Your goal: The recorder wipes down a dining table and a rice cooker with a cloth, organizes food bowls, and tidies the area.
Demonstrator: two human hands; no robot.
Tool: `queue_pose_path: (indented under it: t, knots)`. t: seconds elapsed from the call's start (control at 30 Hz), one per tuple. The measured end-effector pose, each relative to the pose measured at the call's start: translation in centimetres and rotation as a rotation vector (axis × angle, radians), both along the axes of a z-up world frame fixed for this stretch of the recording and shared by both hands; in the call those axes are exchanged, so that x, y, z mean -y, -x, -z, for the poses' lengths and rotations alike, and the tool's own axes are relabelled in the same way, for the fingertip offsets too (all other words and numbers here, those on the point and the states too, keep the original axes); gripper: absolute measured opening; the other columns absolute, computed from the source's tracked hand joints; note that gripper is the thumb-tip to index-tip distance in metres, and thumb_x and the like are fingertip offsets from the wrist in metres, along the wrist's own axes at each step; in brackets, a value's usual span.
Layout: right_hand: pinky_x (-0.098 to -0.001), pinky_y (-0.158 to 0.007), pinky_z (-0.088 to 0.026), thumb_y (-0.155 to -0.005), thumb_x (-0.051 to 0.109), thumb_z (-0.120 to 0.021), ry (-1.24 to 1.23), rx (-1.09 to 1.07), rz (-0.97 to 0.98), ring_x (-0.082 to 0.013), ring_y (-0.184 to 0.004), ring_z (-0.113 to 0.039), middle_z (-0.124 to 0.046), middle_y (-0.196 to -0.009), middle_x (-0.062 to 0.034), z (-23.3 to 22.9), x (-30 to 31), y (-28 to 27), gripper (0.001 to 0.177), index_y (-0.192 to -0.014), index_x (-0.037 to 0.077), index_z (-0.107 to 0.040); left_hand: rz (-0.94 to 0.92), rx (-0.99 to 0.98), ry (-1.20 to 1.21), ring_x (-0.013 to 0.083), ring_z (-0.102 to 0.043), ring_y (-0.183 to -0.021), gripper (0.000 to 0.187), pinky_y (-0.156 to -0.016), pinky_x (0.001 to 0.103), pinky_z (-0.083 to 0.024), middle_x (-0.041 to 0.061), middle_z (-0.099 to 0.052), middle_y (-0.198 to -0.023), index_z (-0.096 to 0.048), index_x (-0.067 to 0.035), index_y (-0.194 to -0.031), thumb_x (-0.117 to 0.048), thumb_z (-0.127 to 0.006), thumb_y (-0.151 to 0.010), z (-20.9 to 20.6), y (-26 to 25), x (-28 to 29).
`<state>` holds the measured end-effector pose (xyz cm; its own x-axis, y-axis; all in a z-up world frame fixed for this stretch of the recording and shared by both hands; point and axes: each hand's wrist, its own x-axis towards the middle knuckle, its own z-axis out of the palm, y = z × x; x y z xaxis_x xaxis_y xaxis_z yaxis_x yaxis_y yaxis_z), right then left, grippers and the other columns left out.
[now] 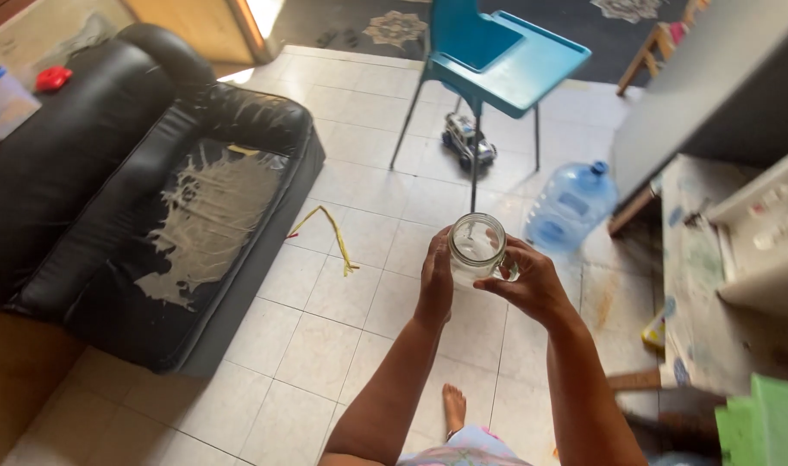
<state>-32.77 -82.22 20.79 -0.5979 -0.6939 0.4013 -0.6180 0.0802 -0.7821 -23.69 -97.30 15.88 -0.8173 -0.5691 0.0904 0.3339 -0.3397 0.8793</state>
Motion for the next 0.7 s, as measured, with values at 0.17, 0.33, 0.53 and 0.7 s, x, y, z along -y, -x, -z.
queue_pose_path:
  t: [0.17,0.33,0.53,0.7]
  knots:
    - [-0.0301,-0.080,-0.057,-0.068,0.027,-0.094,-0.067,0.029,-0.092,-0.0151,-0.104,-0.068,-0.070,-0.136,-0.0079,-2.0,7.7,5.9,0.045,-0.066,0.004,-0.056,-0.146,0.025,0.007,0.0225,-0.046,-0.140,0.059,-0.119,0.040,-0.031,0.011,-0.054,-0.145,-0.049,-0.006,-0.146,-0.048,-0.038,-0.106,-1.4,4.7,6.5]
    - [-0.0293,-0.064,-0.054,-0.064,0.027,-0.093,-0.172,0.115,-0.171,-0.0127,-0.070,-0.053,-0.074,-0.128,-0.0037,-2.8,15.0,9.1,0.042,-0.099,0.007,-0.079,-0.295,0.025,0.009,0.0227,-0.045,-0.141,0.060,-0.119,0.040,-0.031,0.011,-0.055,-0.146,-0.049,-0.006,-0.146,-0.049,-0.038,-0.106,-2.0,6.6,11.7]
    - [-0.0263,-0.059,-0.055,-0.064,0.029,-0.093,-0.154,0.026,-0.295,-0.0085,-0.064,-0.052,-0.071,-0.131,-0.0048,-1.8,24.6,13.1,0.048,-0.105,0.008,-0.078,-0.399,-0.003,-0.028,0.0243,-0.047,-0.139,0.060,-0.118,0.041,-0.032,0.013,-0.055,-0.145,-0.050,-0.004,-0.146,-0.047,-0.039,-0.106,-1.6,9.0,19.8]
    - [-0.0256,-0.056,-0.056,-0.064,0.031,-0.093,-0.183,-0.058,-0.339,-0.0072,-0.063,-0.057,-0.071,-0.130,-0.0058,-1.0,34.2,17.2,0.045,-0.099,0.007,-0.079,-0.444,0.037,-0.050,0.0239,-0.047,-0.139,0.060,-0.117,0.040,-0.032,0.013,-0.055,-0.145,-0.049,-0.005,-0.146,-0.048,-0.038,-0.105,-1.3,12.2,28.7]
